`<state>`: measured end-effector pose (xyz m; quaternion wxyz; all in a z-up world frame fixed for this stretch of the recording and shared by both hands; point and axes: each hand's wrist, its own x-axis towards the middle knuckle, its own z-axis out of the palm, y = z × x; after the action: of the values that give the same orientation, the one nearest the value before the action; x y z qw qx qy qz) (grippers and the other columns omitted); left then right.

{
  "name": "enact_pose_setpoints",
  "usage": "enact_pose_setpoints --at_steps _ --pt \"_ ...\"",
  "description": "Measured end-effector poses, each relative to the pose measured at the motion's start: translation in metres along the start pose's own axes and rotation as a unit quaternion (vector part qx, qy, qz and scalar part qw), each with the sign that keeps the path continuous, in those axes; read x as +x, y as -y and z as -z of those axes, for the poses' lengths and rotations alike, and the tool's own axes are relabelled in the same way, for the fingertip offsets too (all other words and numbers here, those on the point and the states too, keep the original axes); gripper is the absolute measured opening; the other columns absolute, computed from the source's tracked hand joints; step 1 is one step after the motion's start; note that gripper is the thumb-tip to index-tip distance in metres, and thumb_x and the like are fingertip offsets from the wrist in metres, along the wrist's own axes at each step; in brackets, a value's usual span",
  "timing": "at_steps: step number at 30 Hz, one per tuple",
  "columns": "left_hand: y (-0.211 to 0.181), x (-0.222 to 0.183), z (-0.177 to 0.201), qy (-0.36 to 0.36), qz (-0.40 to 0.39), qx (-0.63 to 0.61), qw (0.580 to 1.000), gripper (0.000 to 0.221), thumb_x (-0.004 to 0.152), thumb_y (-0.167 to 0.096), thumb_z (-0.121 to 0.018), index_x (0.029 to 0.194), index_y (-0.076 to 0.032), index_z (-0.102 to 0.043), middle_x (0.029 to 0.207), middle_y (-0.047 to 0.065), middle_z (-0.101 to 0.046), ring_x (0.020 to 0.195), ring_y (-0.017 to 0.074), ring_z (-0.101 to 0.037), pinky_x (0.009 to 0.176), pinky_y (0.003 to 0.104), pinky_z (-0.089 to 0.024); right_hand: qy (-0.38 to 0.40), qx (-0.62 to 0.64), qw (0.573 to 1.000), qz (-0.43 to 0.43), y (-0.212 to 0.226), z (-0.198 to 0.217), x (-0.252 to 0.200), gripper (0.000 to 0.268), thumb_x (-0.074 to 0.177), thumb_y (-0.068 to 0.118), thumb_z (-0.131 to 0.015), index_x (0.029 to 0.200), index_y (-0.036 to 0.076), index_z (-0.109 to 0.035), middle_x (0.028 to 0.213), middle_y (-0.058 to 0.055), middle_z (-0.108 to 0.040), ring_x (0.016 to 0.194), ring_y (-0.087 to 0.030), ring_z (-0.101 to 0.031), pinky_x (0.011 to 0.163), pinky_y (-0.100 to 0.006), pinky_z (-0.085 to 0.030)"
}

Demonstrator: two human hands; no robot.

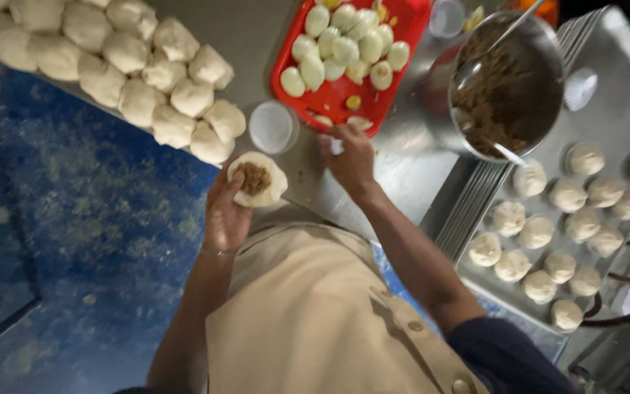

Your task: The person fills pieces of dough with a meat mixture and sliced hard-boiled eggs by hand and with a spoon, then gathers and pinches the dough to seal it into rounds.

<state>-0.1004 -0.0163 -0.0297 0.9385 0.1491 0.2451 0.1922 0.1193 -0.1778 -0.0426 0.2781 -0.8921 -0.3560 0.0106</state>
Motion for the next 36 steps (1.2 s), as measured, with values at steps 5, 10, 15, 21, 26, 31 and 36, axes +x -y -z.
enact_pose_setpoints --at_steps 5,10,15,21,26,31,36 --pt "0.008 0.003 0.01 -0.023 0.008 -0.011 1.0 0.041 0.103 -0.01 -0.063 0.14 0.004 -0.053 0.132 0.015 -0.063 0.123 0.0252 -0.064 0.107 0.042 -0.055 0.027 -0.005 0.999 0.032 -0.057 0.032 0.047 0.041 0.085 0.013 -0.082 0.12 -0.003 -0.069 0.113 -0.021 -0.066 0.107 -0.04 -0.063 0.091 -0.046 -0.052" --pt "0.009 0.009 0.002 -0.023 0.022 0.029 0.999 0.045 0.1 -0.013 -0.064 0.14 0.004 -0.053 0.13 0.016 -0.065 0.121 0.0263 -0.066 0.105 0.042 -0.057 0.149 0.025 0.988 0.041 -0.076 0.033 0.072 0.039 0.083 0.009 -0.08 0.12 0.002 -0.072 0.12 -0.018 -0.071 0.11 -0.033 -0.069 0.097 -0.041 -0.055" --pt "0.008 0.013 -0.005 -0.01 0.024 -0.005 1.0 0.047 0.1 -0.014 -0.063 0.143 0.002 -0.05 0.132 0.014 -0.064 0.121 0.025 -0.065 0.104 0.042 -0.057 0.207 -0.006 0.976 -0.065 -0.068 0.035 0.075 0.022 0.089 0.017 -0.083 0.108 0.008 -0.077 0.108 -0.011 -0.075 0.098 -0.026 -0.076 0.09 -0.036 -0.06" --pt "0.011 0.027 -0.015 -0.023 0.048 0.019 0.998 0.049 0.102 -0.015 -0.06 0.146 0.002 -0.047 0.131 0.014 -0.063 0.122 0.0259 -0.064 0.103 0.042 -0.056 0.091 -0.005 0.993 0.077 -0.045 0.035 0.08 0.045 0.077 0.016 -0.09 0.116 0.003 -0.072 0.113 -0.017 -0.069 0.101 -0.037 -0.069 0.086 -0.043 -0.057" --pt "0.013 0.045 -0.028 0.01 0.059 0.059 0.996 0.045 0.104 -0.015 -0.055 0.144 0.003 -0.048 0.133 0.015 -0.062 0.124 0.0246 -0.064 0.106 0.04 -0.055 0.083 0.022 0.991 0.102 -0.04 0.016 0.087 0.037 0.079 0.013 -0.086 0.111 0.004 -0.071 0.116 -0.018 -0.069 0.101 -0.037 -0.069 0.087 -0.043 -0.058" --pt "0.019 0.068 -0.038 0.03 0.068 0.063 0.995 0.043 0.106 -0.013 -0.054 0.146 0.003 -0.049 0.134 0.015 -0.061 0.124 0.0245 -0.062 0.108 0.041 -0.054 0.112 0.007 0.989 0.101 -0.049 0.007 0.091 0.026 0.081 0.01 -0.084 0.104 0.003 -0.074 0.105 -0.017 -0.07 0.095 -0.037 -0.069 0.084 -0.045 -0.057" --pt "0.024 0.078 -0.041 0.021 0.088 0.058 0.994 0.045 0.103 -0.013 -0.056 0.145 0.0 -0.048 0.132 0.012 -0.061 0.122 0.0223 -0.064 0.106 0.04 -0.056 0.14 0.049 0.989 0.009 -0.054 0.017 0.086 0.023 0.083 0.012 -0.083 0.098 -0.003 -0.073 0.092 -0.017 -0.069 0.081 -0.03 -0.071 0.074 -0.04 -0.057"
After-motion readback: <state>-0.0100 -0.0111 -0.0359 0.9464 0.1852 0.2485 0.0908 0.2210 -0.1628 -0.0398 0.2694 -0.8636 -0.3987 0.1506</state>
